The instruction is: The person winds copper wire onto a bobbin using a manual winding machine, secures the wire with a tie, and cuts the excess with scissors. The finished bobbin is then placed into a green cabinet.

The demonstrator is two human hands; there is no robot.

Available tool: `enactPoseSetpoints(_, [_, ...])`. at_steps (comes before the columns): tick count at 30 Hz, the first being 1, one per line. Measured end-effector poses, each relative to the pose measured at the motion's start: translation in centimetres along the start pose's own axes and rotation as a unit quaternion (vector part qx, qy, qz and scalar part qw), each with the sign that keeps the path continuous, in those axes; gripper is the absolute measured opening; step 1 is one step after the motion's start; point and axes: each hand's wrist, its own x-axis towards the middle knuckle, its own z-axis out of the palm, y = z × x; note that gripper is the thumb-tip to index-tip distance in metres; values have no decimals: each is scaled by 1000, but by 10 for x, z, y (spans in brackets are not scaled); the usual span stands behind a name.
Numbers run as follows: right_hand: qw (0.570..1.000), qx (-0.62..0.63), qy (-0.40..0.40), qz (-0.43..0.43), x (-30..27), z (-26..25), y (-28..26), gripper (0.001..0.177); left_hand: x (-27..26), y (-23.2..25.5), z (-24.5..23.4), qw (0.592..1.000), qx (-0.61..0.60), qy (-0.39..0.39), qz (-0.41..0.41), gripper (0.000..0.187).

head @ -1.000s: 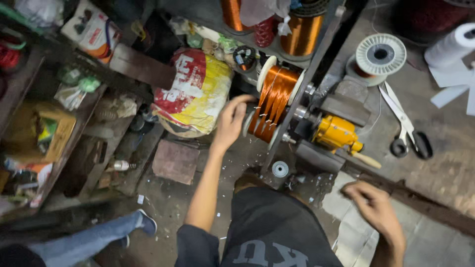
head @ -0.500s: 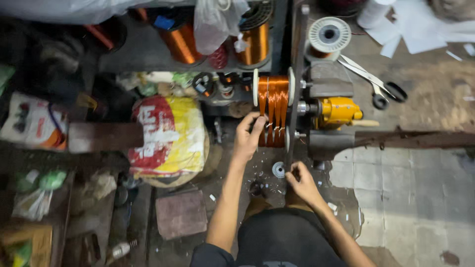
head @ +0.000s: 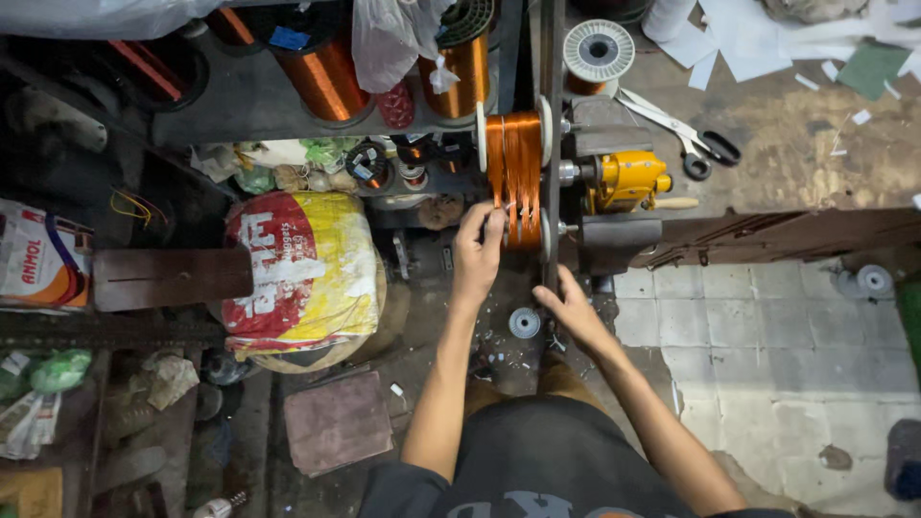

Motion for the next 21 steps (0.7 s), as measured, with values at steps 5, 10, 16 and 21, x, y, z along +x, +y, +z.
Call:
enactPoseSetpoints(5, [998, 51, -14, 37, -4, 4, -17, 44, -4, 15, 2, 994, 78, 27, 77, 22])
enactPoseSetpoints(10, [998, 25, -55, 24, -1, -1, -17, 50, 3, 9, -11, 998, 57, -17, -8, 21])
enactPoseSetpoints(16, [996, -45, -74, -25, 6, -11, -20, 56, 2, -13, 0, 997, -50, 4, -53, 19])
enactPoseSetpoints(21, [996, 8, -56, 72, 4, -4, -28, 56, -8, -17, 12, 999, -4, 42, 27, 19])
